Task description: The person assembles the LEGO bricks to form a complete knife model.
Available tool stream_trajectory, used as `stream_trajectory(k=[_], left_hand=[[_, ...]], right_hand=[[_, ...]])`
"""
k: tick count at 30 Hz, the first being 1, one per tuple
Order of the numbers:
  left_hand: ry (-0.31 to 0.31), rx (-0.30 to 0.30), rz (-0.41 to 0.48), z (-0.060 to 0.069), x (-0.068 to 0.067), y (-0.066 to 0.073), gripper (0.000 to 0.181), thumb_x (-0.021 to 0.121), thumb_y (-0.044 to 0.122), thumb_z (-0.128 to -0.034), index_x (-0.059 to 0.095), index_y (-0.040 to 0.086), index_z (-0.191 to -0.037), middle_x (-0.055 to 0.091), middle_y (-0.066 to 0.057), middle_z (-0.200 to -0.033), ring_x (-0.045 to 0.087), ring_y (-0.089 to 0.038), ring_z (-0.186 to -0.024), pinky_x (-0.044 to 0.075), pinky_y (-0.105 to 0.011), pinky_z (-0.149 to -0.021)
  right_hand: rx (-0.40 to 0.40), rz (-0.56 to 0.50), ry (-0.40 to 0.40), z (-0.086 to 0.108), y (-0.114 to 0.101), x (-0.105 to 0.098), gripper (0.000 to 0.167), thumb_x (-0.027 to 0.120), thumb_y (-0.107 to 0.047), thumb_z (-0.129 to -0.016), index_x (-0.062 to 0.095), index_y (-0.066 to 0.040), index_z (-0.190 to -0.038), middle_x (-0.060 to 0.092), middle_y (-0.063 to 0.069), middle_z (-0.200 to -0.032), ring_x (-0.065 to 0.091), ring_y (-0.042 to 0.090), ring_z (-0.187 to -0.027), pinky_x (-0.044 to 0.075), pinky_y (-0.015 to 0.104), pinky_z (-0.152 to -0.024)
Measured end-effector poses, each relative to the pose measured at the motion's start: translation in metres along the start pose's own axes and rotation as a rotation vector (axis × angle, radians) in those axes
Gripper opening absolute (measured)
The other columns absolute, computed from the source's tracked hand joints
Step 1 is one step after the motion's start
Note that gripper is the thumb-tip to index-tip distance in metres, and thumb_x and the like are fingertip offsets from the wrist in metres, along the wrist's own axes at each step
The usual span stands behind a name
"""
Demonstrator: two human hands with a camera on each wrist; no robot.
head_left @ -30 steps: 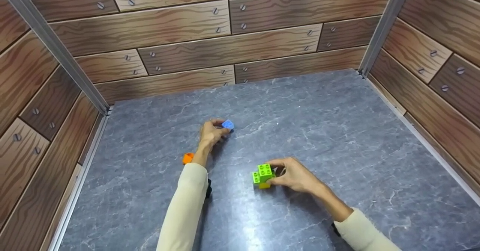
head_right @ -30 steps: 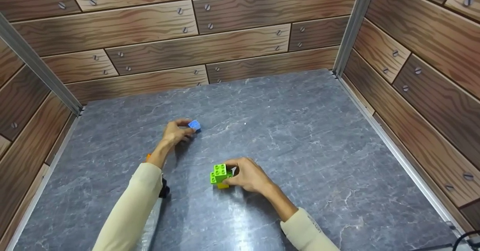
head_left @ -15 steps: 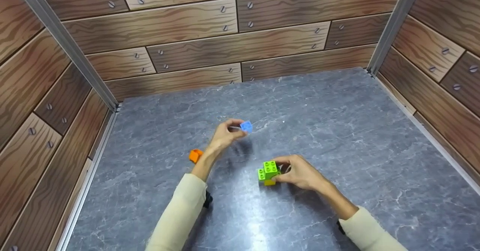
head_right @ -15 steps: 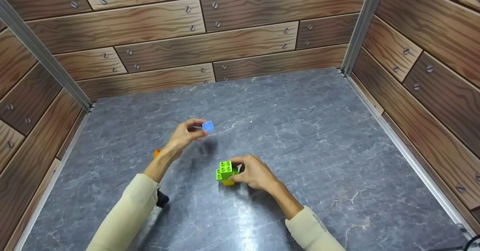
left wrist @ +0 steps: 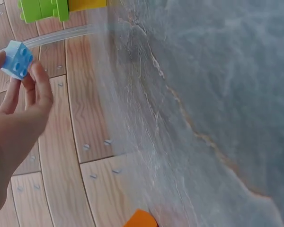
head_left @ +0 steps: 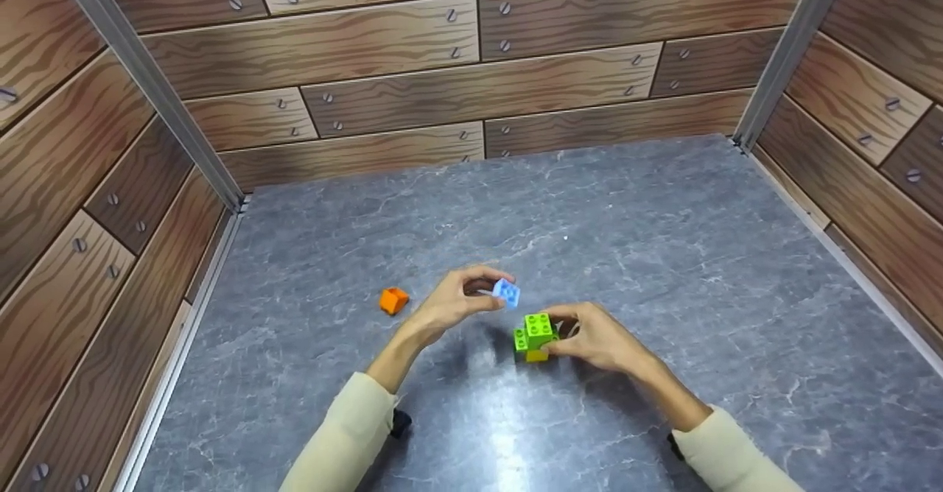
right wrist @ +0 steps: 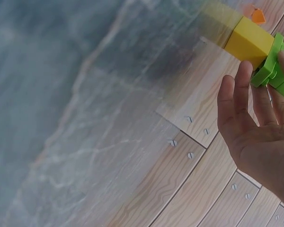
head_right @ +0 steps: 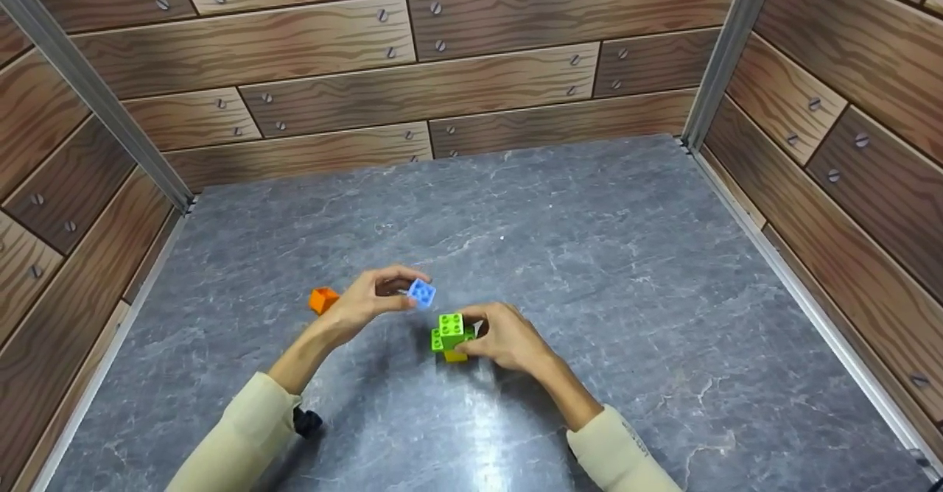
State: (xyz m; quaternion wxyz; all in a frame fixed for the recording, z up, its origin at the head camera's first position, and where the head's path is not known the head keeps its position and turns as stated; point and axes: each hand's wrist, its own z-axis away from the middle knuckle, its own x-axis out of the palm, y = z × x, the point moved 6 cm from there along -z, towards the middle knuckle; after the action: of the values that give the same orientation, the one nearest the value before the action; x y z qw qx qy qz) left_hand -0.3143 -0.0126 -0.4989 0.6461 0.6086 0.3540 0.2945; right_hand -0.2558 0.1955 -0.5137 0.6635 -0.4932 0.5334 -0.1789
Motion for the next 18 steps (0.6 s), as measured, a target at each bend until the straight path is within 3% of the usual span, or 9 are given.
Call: stream_trajectory(k=[6,12,18], left_hand=[[-0.033,0.01,0.097,0.007,0.004,0.004,0.038,0.079,0.012,-0.09,0.071,0.005,-0.126,0.062,-0.011,-0.134,0.067,-0.028,-0.115,0.05,-0.058,-0.104],[-0.036,0.019,0.077,0.011,0.007,0.008,0.041,0.081,0.015,-0.0895,0.071,0.006,-0.129,0.062,-0.01,-0.137,0.063,-0.025,-0.113,0.054,-0.051,-0.101],[-0.024,0.086,0.031,0.015,0.01,0.014,0.04,0.081,0.018,-0.0908,0.072,0.014,-0.129,0.069,-0.007,-0.129,0.061,-0.033,-0.119,0.055,-0.038,-0.096]], right_hand=[[-0.002,0.024,0.0,0.0,0.002,-0.001,0.041,0.083,-0.012,-0.086,0.074,-0.007,-0.126,0.076,0.002,-0.099,0.066,0.021,-0.083,0.056,0.026,-0.071],[-0.013,0.01,0.008,0.0,0.0,-0.002,0.043,0.084,-0.013,-0.086,0.073,-0.006,-0.127,0.076,0.004,-0.098,0.067,0.02,-0.082,0.056,0.026,-0.07],[-0.017,-0.011,0.003,0.0,-0.001,-0.001,0.043,0.084,-0.013,-0.085,0.073,-0.005,-0.126,0.076,0.006,-0.098,0.067,0.02,-0.082,0.056,0.026,-0.07]])
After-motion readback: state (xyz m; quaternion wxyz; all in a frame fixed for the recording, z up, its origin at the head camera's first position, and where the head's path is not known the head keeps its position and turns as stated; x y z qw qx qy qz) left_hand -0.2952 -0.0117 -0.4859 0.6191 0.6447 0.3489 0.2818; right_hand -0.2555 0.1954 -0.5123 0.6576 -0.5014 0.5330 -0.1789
